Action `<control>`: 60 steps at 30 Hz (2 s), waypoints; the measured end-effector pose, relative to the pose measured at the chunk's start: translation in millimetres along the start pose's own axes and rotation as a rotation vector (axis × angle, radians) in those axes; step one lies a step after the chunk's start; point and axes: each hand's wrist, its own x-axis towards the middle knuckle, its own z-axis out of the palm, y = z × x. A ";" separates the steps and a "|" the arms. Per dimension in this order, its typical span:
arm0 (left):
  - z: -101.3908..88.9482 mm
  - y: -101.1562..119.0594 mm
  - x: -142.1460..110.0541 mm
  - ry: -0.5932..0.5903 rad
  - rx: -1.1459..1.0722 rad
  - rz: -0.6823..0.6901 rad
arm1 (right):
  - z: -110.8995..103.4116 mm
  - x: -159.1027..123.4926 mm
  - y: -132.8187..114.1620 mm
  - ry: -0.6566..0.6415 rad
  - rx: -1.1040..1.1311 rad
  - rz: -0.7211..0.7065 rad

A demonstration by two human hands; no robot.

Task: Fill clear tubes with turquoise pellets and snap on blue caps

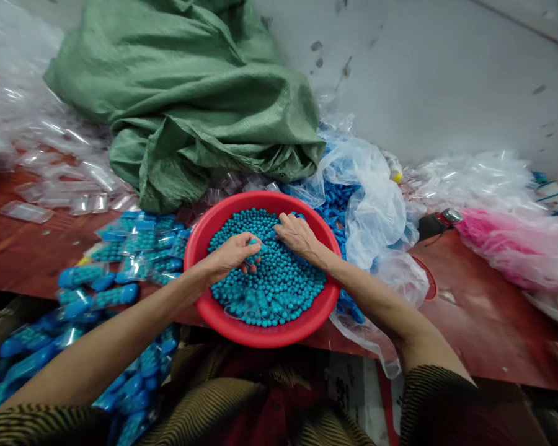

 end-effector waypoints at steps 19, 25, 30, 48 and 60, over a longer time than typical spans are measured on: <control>8.9 -1.5 -3.7 0.059 0.037 0.245 | -7.6 -35.5 -38.2 0.299 1.219 0.161; 11.4 0.0 -7.2 0.030 0.001 0.274 | -11.3 -38.7 -25.8 0.280 1.196 0.039; 11.7 -0.6 -7.2 0.013 -0.004 0.268 | -10.2 -39.5 -22.1 0.217 1.289 0.022; 7.8 0.2 -4.4 -0.068 0.060 0.251 | -15.9 -36.7 -3.9 0.173 1.510 0.112; 17.5 -2.8 -6.9 0.102 0.039 0.409 | -24.0 -43.5 -54.3 0.257 0.801 -0.065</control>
